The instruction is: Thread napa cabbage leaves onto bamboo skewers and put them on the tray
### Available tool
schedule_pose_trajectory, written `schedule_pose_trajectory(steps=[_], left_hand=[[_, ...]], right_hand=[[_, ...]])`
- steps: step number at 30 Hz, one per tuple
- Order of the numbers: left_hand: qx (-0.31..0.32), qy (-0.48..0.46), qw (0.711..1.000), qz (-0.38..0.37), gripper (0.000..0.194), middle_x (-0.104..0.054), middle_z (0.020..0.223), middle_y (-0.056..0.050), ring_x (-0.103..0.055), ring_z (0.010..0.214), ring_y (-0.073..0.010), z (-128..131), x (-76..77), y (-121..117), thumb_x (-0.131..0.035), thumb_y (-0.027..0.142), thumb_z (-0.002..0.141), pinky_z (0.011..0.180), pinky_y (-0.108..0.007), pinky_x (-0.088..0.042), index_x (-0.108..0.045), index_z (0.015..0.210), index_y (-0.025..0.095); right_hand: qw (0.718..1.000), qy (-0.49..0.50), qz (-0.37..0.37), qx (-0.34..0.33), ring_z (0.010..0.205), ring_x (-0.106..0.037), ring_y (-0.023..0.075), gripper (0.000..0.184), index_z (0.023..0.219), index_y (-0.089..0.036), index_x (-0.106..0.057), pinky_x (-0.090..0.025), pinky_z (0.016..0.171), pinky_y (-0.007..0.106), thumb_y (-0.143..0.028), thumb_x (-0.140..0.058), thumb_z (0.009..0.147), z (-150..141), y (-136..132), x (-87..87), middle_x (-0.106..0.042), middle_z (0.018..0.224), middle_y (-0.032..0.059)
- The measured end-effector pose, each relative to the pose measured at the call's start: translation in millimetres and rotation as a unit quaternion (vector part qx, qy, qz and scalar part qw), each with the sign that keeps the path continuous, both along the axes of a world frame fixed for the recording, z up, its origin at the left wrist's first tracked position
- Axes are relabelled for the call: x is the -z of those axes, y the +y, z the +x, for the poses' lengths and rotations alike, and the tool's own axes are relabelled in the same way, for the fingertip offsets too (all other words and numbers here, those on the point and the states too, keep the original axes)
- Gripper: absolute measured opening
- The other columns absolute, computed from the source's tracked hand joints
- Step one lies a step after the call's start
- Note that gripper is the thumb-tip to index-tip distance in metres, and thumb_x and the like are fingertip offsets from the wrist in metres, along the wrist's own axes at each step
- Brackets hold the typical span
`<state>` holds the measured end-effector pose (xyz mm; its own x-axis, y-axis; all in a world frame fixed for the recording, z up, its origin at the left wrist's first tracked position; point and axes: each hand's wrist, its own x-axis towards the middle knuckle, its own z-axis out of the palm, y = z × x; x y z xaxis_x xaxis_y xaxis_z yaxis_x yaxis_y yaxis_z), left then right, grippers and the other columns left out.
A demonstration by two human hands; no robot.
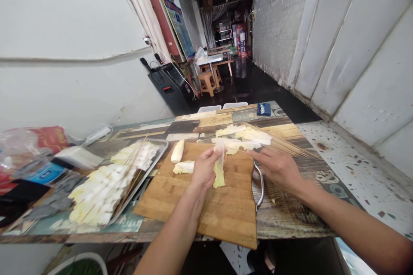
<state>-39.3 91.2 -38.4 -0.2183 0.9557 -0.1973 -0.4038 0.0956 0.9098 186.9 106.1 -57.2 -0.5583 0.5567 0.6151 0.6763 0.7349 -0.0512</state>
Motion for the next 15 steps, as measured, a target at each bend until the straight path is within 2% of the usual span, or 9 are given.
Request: schedule_pose_trajectory(steps=[6,15], left_hand=[[0.001,0.020,1.000,0.008,0.035,-0.071,0.066,-0.004,-0.058,0.060,-0.0115,0.5,0.7,-1.4,-0.089,0.037,0.048,0.066,-0.024,-0.043,-0.075,0.070,0.013],[0.003,0.042,0.999,0.014,0.043,-0.075,0.075,-0.007,-0.065,0.072,-0.0178,2.7,0.9,-2.8,-0.090,0.044,0.042,0.075,-0.027,-0.047,-0.075,0.069,0.014]], right_hand=[[0.999,0.014,-0.021,-0.019,0.064,-0.057,0.0121,0.038,0.121,-0.023,-0.065,-0.037,0.054,0.022,-0.014,-0.044,0.091,3.3,5.2,3.2,-0.064,0.076,0.0019],[0.997,0.035,-0.054,-0.049,0.069,-0.058,0.0126,0.039,0.123,-0.024,-0.064,-0.041,0.061,0.021,-0.014,-0.043,0.091,6.3,10.1,7.6,-0.064,0.075,0.0025]])
